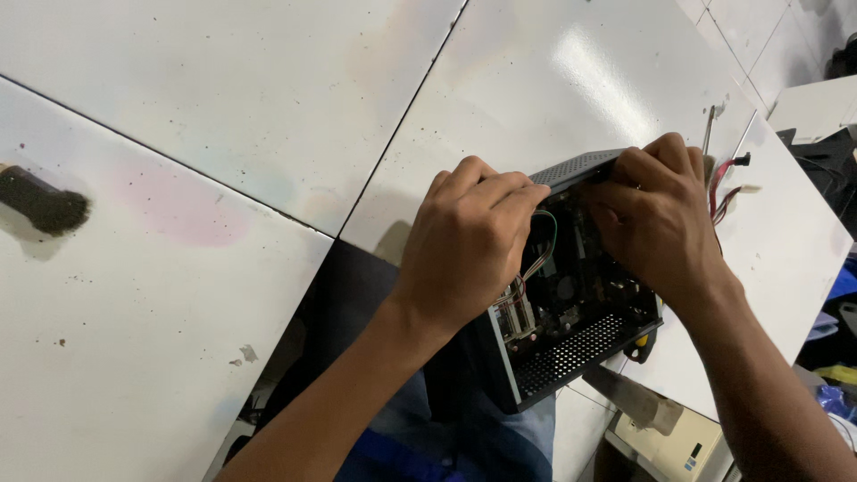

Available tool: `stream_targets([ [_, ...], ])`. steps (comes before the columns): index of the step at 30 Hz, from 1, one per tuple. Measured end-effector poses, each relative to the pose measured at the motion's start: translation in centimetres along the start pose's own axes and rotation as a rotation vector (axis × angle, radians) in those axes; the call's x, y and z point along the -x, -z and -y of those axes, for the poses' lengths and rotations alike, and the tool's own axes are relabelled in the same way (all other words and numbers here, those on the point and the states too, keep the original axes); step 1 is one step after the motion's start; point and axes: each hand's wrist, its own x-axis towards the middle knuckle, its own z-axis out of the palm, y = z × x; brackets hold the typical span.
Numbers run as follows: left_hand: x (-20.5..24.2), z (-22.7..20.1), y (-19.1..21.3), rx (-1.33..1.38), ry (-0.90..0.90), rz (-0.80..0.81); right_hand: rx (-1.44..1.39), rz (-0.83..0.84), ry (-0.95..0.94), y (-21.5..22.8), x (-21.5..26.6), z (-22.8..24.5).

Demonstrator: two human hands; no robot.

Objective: The person works on the internal components of a small computer case, connecting various wires to the motherboard and arranging them inside the chassis. They handle power and data cables, plugging them into specific ports on the board while the case rests on their lap.

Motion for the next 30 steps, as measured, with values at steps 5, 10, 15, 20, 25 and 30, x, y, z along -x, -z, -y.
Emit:
stream_targets([
  [5, 0.1, 0.0, 0.1, 0.007, 0.010, 0.023, -0.116, -0.051, -0.003, -1.0, 0.2, 0.1],
  [10, -0.4, -0.7, 0.8, 0.008, -0.005, 0.049, -0.282, -0.057, -0.061, -1.0, 1.6, -0.8],
  [15, -1.1, 0.7, -0.4, -0.001, -0.006, 0.212, -0.727, -0.465, -0.488, -3.3, 4.6, -0.9],
  [20, -5.7, -0.4, 0.6, -0.312, -0.213, 0.269, -1.025, -0.468, -0.684, -4.7, 5.4, 1.2],
  [25, -7.1, -5.5, -2.6, -0.293, -0.275, 0.187, -1.127, -0.620, -0.809, -3.5, 4.6, 4.0],
  [30, -4.6, -2.3, -9.8, -0.417, -0.133, 0.471, -1.121, -0.708, -0.945, -5.2, 5.2, 4.0],
])
